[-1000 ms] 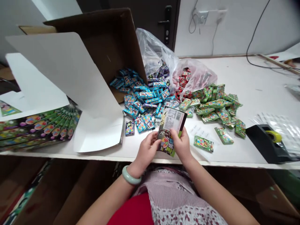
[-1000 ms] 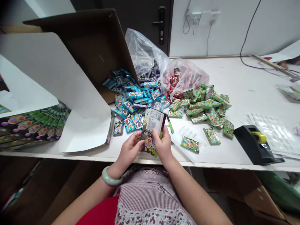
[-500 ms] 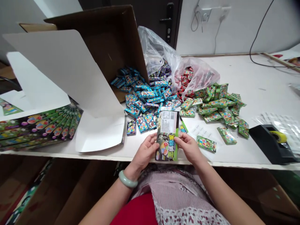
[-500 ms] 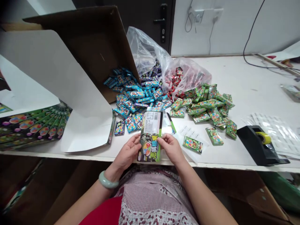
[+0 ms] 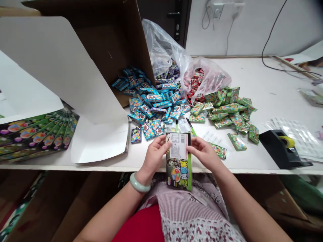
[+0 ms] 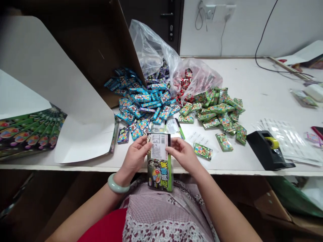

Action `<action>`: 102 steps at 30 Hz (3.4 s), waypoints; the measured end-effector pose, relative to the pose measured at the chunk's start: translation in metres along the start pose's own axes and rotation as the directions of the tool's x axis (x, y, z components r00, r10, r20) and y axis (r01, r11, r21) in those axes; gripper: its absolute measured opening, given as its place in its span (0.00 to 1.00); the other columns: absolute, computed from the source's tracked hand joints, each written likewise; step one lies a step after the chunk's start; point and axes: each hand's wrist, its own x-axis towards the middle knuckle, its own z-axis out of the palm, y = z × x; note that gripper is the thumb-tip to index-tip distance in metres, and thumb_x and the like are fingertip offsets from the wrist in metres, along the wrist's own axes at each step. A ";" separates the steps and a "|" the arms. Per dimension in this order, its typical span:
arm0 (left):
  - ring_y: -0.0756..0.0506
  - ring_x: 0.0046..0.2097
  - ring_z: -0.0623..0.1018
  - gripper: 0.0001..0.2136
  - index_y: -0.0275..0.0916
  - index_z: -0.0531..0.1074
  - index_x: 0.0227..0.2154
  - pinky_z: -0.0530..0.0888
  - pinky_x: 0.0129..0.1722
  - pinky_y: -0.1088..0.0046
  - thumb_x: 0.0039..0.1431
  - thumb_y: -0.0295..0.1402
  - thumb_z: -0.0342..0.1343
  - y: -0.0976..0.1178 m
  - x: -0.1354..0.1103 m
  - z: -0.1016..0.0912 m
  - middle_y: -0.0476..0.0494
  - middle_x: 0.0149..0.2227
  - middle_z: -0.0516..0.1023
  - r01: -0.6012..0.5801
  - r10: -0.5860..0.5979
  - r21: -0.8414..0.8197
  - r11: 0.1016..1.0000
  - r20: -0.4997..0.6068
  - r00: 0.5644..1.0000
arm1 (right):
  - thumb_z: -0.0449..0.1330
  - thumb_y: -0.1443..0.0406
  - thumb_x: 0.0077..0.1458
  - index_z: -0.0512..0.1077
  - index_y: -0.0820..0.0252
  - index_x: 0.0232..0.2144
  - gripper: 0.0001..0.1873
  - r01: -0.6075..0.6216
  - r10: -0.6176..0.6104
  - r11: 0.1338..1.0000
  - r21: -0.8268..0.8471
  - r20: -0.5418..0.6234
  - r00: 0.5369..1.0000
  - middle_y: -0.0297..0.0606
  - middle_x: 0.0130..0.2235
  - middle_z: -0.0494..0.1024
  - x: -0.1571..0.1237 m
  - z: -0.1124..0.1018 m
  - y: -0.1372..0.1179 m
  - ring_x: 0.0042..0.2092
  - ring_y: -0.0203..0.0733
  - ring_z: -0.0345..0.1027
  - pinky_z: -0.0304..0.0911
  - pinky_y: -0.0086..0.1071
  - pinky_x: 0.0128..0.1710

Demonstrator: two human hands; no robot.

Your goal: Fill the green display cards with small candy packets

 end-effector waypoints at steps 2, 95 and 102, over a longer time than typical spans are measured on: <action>0.48 0.37 0.79 0.16 0.36 0.73 0.41 0.75 0.38 0.74 0.48 0.33 0.66 0.001 -0.002 0.001 0.44 0.37 0.80 0.039 -0.038 -0.041 0.998 0.038 0.999 | 0.65 0.56 0.47 0.68 0.56 0.30 0.14 -0.028 0.028 1.000 0.004 -0.007 1.000 0.32 0.28 0.73 0.005 0.002 -0.001 0.30 0.37 0.68 0.67 0.33 0.32; 0.47 0.40 0.75 0.05 0.44 0.77 0.33 0.74 0.40 0.71 0.53 0.28 0.62 0.043 0.011 0.001 0.51 0.35 0.78 -0.428 0.403 0.552 0.716 0.173 0.899 | 0.60 0.68 0.52 0.75 0.61 0.33 0.05 -0.321 -0.085 0.592 -0.739 -0.453 0.887 0.43 0.38 0.76 0.009 -0.147 0.007 0.40 0.43 0.69 0.62 0.38 0.45; 0.48 0.40 0.75 0.02 0.41 0.74 0.33 0.74 0.39 0.73 0.57 0.29 0.58 0.035 0.002 0.010 0.47 0.35 0.75 -0.490 0.343 0.505 0.711 0.360 0.868 | 0.59 0.69 0.50 0.72 0.59 0.25 0.04 -0.384 -0.035 0.565 -0.730 -0.486 0.873 0.40 0.33 0.76 0.010 -0.139 0.027 0.39 0.44 0.68 0.61 0.37 0.42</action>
